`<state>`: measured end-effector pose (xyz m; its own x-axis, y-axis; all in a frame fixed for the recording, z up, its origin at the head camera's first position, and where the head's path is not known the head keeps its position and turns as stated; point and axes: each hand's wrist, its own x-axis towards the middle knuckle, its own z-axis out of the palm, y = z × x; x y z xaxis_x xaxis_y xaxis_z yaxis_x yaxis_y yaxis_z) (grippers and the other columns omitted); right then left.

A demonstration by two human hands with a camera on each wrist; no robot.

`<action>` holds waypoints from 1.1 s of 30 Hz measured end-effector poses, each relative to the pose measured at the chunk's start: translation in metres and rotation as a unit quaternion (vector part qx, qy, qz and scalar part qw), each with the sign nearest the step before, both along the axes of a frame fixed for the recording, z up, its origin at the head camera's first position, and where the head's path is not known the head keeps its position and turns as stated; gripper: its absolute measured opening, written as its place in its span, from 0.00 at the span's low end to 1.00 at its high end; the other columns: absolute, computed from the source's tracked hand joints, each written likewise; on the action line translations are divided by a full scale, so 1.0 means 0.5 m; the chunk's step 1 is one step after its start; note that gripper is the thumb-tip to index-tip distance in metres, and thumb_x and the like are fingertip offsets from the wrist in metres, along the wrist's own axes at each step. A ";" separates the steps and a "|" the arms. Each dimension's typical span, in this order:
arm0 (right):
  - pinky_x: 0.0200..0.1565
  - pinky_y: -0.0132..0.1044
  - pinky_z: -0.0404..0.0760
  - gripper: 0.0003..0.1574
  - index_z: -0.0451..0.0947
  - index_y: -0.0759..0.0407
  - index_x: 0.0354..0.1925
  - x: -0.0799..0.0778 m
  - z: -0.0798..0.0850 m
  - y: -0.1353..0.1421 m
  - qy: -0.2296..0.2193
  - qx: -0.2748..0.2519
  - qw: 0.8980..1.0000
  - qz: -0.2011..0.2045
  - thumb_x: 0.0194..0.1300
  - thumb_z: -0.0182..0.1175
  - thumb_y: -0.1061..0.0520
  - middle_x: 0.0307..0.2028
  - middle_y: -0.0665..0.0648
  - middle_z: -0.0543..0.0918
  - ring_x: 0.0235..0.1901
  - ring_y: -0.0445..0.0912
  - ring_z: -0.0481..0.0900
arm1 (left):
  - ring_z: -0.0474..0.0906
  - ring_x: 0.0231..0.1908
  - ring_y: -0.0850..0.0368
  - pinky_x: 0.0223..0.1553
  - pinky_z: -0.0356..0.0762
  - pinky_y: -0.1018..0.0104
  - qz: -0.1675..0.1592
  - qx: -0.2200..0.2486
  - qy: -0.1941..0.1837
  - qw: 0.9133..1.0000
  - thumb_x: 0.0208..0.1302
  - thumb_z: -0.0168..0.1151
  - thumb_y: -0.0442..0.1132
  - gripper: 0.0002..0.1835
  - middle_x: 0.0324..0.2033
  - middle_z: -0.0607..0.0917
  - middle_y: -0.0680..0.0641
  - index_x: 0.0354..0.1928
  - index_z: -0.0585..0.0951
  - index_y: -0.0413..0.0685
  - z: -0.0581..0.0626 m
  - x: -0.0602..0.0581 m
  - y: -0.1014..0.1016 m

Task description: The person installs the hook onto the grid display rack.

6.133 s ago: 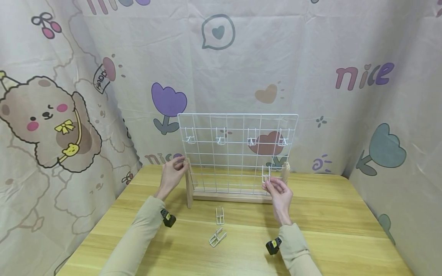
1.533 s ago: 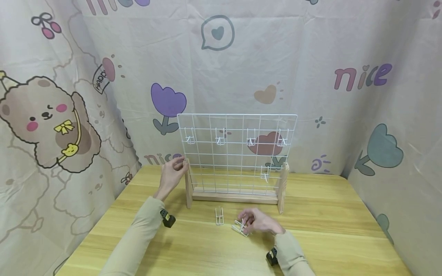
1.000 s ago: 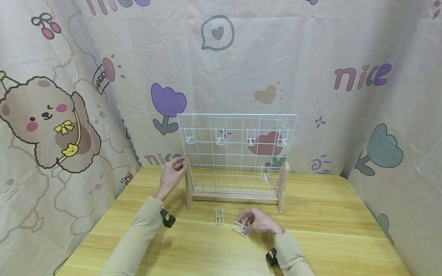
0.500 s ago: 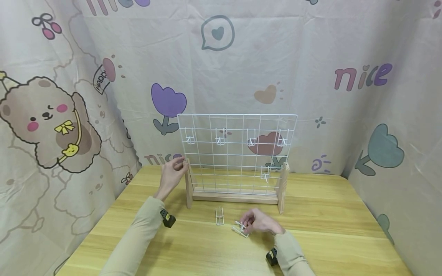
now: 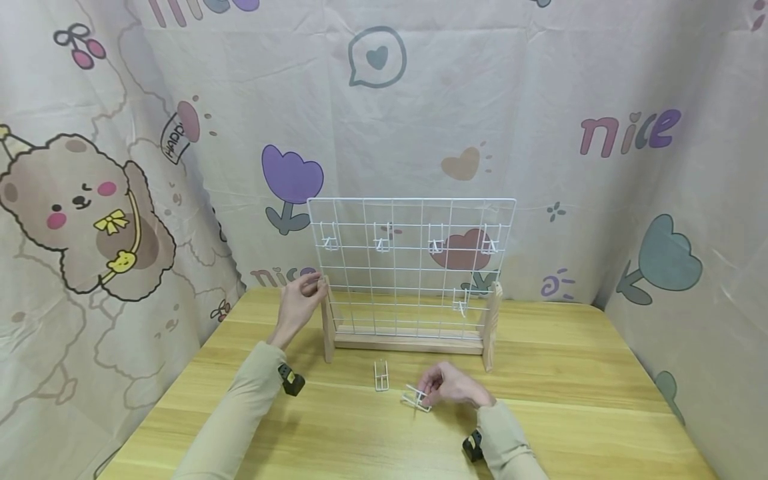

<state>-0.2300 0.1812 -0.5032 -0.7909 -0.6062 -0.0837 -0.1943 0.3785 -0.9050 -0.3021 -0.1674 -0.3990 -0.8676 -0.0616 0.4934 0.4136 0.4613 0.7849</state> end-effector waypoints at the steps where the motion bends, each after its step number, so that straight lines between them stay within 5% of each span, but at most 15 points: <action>1: 0.34 0.26 0.81 0.13 0.82 0.71 0.38 0.000 -0.001 0.001 0.001 -0.002 1.000 0.001 0.50 0.70 0.69 0.30 0.53 0.84 0.30 0.39 0.77 | 0.88 0.48 0.40 0.50 0.87 0.54 0.000 0.000 0.000 1.000 0.67 0.64 0.34 0.17 0.47 0.88 0.33 0.55 0.82 0.33 0.000 0.000 0.000; 17: 0.35 0.27 0.83 0.12 0.81 0.74 0.35 0.003 0.004 0.001 0.012 -0.024 1.000 0.015 0.50 0.70 0.71 0.29 0.62 0.86 0.28 0.37 0.80 | 0.88 0.48 0.39 0.49 0.87 0.57 -0.003 0.003 -0.003 1.000 0.67 0.64 0.34 0.17 0.47 0.87 0.32 0.55 0.82 0.34 -0.001 0.001 0.000; 22: 0.35 0.29 0.85 0.11 0.82 0.72 0.35 0.004 0.004 0.002 -0.004 -0.025 1.000 -0.003 0.50 0.71 0.70 0.29 0.58 0.87 0.28 0.40 0.81 | 0.88 0.48 0.39 0.49 0.87 0.57 -0.006 0.005 -0.003 1.000 0.67 0.64 0.34 0.17 0.48 0.87 0.32 0.55 0.82 0.34 -0.001 0.002 0.001; 29: 0.33 0.31 0.88 0.11 0.81 0.76 0.36 0.009 0.004 0.006 -0.023 -0.049 0.999 0.001 0.52 0.69 0.71 0.31 0.70 0.86 0.28 0.41 0.82 | 0.88 0.47 0.40 0.49 0.88 0.55 -0.001 0.000 0.001 1.000 0.67 0.64 0.35 0.17 0.46 0.88 0.33 0.55 0.82 0.34 -0.001 0.001 0.000; 33: 0.33 0.32 0.89 0.12 0.80 0.76 0.37 0.011 0.006 0.008 -0.030 -0.057 0.998 -0.003 0.54 0.69 0.70 0.32 0.69 0.86 0.28 0.42 0.83 | 0.88 0.46 0.40 0.49 0.88 0.54 0.003 -0.002 -0.001 1.000 0.67 0.64 0.35 0.17 0.46 0.88 0.34 0.55 0.82 0.35 -0.001 0.001 0.001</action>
<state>-0.2245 0.1852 -0.5004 -0.7903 -0.6094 -0.0628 -0.1358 0.2743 -0.9520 -0.3014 -0.1671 -0.3993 -0.8686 -0.0646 0.4914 0.4087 0.4673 0.7839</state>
